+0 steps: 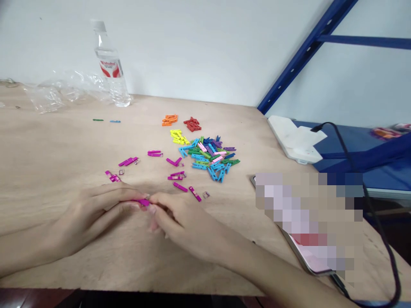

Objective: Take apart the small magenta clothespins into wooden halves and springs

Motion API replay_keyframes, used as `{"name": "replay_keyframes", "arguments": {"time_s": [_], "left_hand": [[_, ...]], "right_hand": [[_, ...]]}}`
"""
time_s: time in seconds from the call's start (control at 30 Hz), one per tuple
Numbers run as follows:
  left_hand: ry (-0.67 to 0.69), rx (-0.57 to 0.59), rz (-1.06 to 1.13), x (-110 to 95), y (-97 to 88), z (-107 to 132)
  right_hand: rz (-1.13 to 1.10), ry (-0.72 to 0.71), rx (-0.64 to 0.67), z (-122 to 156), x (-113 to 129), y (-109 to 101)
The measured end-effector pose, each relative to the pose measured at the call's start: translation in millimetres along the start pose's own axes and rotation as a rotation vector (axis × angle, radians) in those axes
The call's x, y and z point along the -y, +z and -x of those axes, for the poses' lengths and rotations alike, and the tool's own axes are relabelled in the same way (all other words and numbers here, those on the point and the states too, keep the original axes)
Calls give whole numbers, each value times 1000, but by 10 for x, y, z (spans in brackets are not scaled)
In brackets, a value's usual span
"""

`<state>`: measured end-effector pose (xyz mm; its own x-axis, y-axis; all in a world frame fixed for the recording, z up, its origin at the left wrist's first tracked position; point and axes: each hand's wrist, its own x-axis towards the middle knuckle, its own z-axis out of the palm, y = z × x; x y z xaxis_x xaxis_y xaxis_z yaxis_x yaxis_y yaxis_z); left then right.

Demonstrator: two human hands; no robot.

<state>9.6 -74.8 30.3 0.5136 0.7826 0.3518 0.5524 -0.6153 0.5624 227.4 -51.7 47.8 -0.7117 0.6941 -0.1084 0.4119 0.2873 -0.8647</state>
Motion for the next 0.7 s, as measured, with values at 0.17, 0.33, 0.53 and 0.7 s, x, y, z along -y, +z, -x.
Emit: {"name": "replay_keyframes", "arguments": {"time_s": [0.17, 0.33, 0.53, 0.7], "left_hand": [[30, -15, -56, -10, 1, 15], [-119, 24, 41, 11, 24, -10], [-194, 64, 182, 38, -10, -21], [-194, 92, 203, 11, -31, -44]], "right_hand": [[258, -135, -142, -1, -13, -12], [367, -201, -185, -12, -113, -1], [331, -196, -122, 5, -97, -27], [327, -191, -103, 12, -75, -52]]}}
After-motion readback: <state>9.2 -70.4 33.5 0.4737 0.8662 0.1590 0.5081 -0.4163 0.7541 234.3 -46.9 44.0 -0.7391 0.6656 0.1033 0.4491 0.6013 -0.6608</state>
